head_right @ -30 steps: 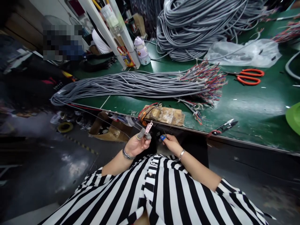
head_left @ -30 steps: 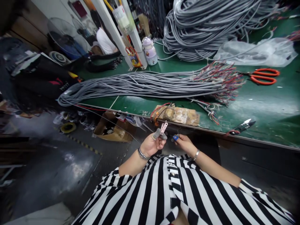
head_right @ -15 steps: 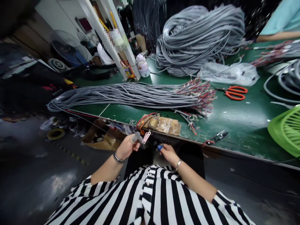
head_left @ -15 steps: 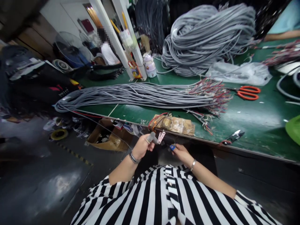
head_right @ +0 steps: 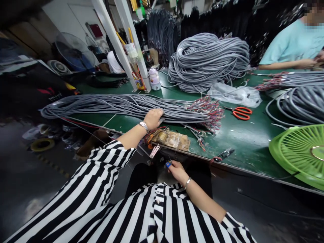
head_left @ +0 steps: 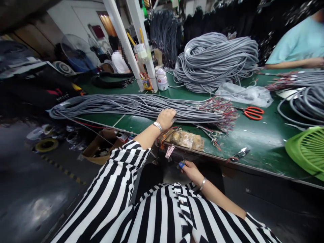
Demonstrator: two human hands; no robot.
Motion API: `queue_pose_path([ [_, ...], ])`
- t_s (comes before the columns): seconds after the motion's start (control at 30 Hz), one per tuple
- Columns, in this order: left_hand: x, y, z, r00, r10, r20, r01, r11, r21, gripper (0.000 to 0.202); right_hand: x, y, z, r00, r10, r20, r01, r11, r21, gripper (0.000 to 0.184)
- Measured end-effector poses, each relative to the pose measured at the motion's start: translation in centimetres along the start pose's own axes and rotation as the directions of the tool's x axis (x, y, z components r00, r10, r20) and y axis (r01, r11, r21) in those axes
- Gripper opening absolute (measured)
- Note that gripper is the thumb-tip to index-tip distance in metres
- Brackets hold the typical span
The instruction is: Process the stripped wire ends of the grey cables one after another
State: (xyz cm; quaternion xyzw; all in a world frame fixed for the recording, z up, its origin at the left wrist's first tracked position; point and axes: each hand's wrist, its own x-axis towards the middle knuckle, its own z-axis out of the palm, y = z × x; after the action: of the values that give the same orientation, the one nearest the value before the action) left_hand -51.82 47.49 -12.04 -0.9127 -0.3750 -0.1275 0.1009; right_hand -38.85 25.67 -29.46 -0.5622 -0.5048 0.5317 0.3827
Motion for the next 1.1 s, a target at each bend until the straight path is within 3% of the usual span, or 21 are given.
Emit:
queue_pose_path([
  [0.1,1.6,-0.1,-0.7,0.995,0.064,0.077,-0.070,0.995,0.077,0.034,-0.1,-0.2,-0.3,1.000,-0.021,-0.003,0.021,0.999,-0.029,0.041],
  [0.2,2.3,-1.4,-1.7,0.993,0.108,0.038,-0.106,0.993,-0.053,0.022,-0.1,-0.3,-0.7,1.000,-0.022,-0.005,0.022,0.999,-0.027,0.042],
  [0.27,2.5,-2.6,-2.5,0.994,0.018,-0.110,-0.045,0.968,-0.249,0.025,-0.1,-0.3,-0.8,1.000,-0.023,-0.010,0.023,1.000,-0.016,0.042],
  [0.33,2.5,-3.7,-3.5,0.962,-0.125,-0.242,0.021,0.919,-0.394,0.034,0.0,-0.2,-0.8,1.000,-0.027,-0.013,0.027,1.000,-0.004,0.042],
  [0.47,1.1,-4.5,-6.5,0.877,-0.353,-0.327,0.106,0.805,-0.583,0.046,0.0,-0.3,-0.2,1.000,0.002,0.018,-0.002,1.000,-0.003,0.043],
  [0.53,-1.0,-3.8,-8.3,0.877,-0.359,-0.321,0.095,0.782,-0.616,0.047,-0.2,-0.6,0.1,0.999,0.010,0.042,-0.009,1.000,-0.015,0.044],
  [0.57,-2.4,-3.0,-9.1,0.898,-0.314,-0.308,0.083,0.808,-0.583,0.045,-0.4,-0.7,0.2,0.998,0.008,0.061,-0.007,1.000,-0.021,0.044],
  [0.63,-5.9,-0.9,-10.6,0.951,-0.173,-0.256,0.046,0.898,-0.437,0.036,-0.7,-1.1,0.4,0.992,0.006,0.128,-0.002,0.999,-0.032,0.045],
  [0.7,-9.8,1.8,-11.5,0.992,0.000,-0.127,-0.038,0.954,-0.296,0.024,-1.1,-1.4,0.6,0.975,0.013,0.220,-0.004,0.999,-0.041,0.046],
  [0.73,-11.8,3.1,-11.7,0.994,0.102,-0.047,-0.112,0.950,-0.292,0.022,-1.2,-1.6,0.7,0.966,0.020,0.257,-0.009,0.999,-0.043,0.047],
  [0.8,-15.5,5.6,-11.5,0.980,0.192,0.054,-0.150,0.889,-0.434,0.019,-1.4,-1.8,1.0,0.958,0.032,0.285,-0.021,0.999,-0.039,0.049],
  [0.87,-18.7,7.3,-10.7,0.977,0.190,0.101,-0.091,0.789,-0.607,0.015,-1.5,-2.3,1.4,0.966,0.023,0.259,-0.021,1.000,-0.009,0.051],
  [0.97,-22.7,8.1,-8.7,0.970,0.159,0.185,0.049,0.615,-0.787,0.019,-1.7,-3.8,1.8,0.978,0.027,0.205,-0.054,0.990,0.128,0.054],
  [1.1,-26.6,8.0,-6.3,0.959,-0.154,0.239,0.284,0.452,-0.846,0.025,-1.8,-7.0,2.5,0.947,0.054,0.318,-0.200,0.872,0.447,0.051],
])
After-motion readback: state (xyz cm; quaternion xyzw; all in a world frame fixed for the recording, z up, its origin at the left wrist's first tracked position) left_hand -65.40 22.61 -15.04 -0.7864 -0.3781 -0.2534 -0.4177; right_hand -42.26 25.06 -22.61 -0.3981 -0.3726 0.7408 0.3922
